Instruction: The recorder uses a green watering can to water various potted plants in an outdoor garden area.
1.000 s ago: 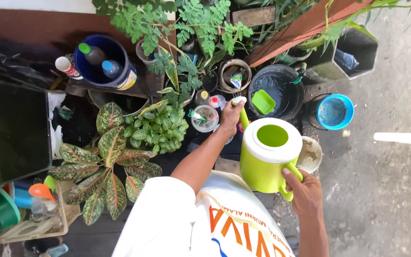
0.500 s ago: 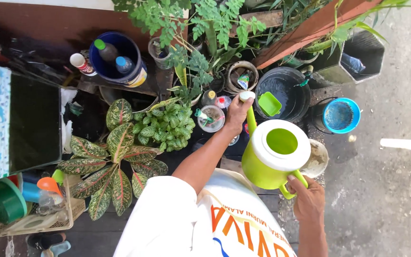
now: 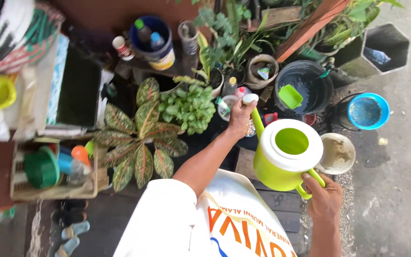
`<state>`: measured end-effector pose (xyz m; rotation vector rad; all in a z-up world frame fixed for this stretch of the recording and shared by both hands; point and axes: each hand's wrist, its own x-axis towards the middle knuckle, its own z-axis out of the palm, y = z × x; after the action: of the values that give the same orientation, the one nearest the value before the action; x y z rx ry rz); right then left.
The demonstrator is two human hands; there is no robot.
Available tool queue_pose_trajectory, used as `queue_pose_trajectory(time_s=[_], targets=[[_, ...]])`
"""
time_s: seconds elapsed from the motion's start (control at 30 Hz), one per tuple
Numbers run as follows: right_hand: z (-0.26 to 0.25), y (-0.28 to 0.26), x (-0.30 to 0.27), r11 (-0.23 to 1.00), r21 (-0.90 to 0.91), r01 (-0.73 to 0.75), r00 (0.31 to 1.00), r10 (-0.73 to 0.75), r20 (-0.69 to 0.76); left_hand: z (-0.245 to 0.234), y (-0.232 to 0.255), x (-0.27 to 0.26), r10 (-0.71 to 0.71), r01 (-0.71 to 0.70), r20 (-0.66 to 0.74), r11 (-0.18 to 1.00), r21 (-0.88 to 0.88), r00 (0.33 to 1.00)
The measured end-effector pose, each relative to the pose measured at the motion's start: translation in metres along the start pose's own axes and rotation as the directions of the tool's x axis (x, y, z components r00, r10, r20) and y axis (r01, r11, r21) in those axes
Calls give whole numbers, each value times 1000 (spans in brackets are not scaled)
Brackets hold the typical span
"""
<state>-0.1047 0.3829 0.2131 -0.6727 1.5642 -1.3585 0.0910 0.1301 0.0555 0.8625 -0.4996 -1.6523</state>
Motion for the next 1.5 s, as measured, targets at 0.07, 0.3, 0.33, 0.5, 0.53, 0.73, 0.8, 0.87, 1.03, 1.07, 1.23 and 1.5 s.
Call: queue_pose_trajectory(time_s=[0.07,0.3,0.33,0.5,0.53,0.73,0.8,0.87,1.03,1.07,1.23,1.5], targets=[[-2,3,-12,999,-8,-31,999,31,9,-12,0,-20,-2,1,-30,1000,-4,1000],[-2,23,-39,988,-59,-145,989,145,6,-53,-8,-59,-56,55,-92,998,-18,994],[4,22,-42,988,-64,-144,989,145,7,-61,-11,-61,-55,54,-94,998,-22,994],[38,10,-62,961,-207,-184,980,196,39,-97,-22,-76,-167,153,-133,982,-112,977],[42,9,-68,958,-213,-190,979,201,29,-105,-28,-82,-178,163,-132,980,-117,975],[69,18,-69,909,-324,-261,961,277,2,-140,-40,-69,-314,286,-143,940,-183,939],[94,2,-82,912,-337,-234,969,247,-4,-152,-44,-75,-366,336,-163,924,-183,916],[95,12,-90,910,-323,-259,964,264,-30,-159,-43,-80,-398,370,-162,912,-175,903],[121,4,-107,902,-314,-296,955,279,-100,-173,-37,-87,-460,437,-139,884,-165,877],[121,9,-109,897,-313,-311,950,289,-115,-175,-35,-87,-476,455,-135,876,-158,869],[122,19,-126,882,-310,-356,931,307,-195,-175,-28,-94,-521,511,-109,853,-108,847],[88,54,-133,956,-110,-271,956,255,-143,-153,1,-96,-354,356,-98,935,3,930]])
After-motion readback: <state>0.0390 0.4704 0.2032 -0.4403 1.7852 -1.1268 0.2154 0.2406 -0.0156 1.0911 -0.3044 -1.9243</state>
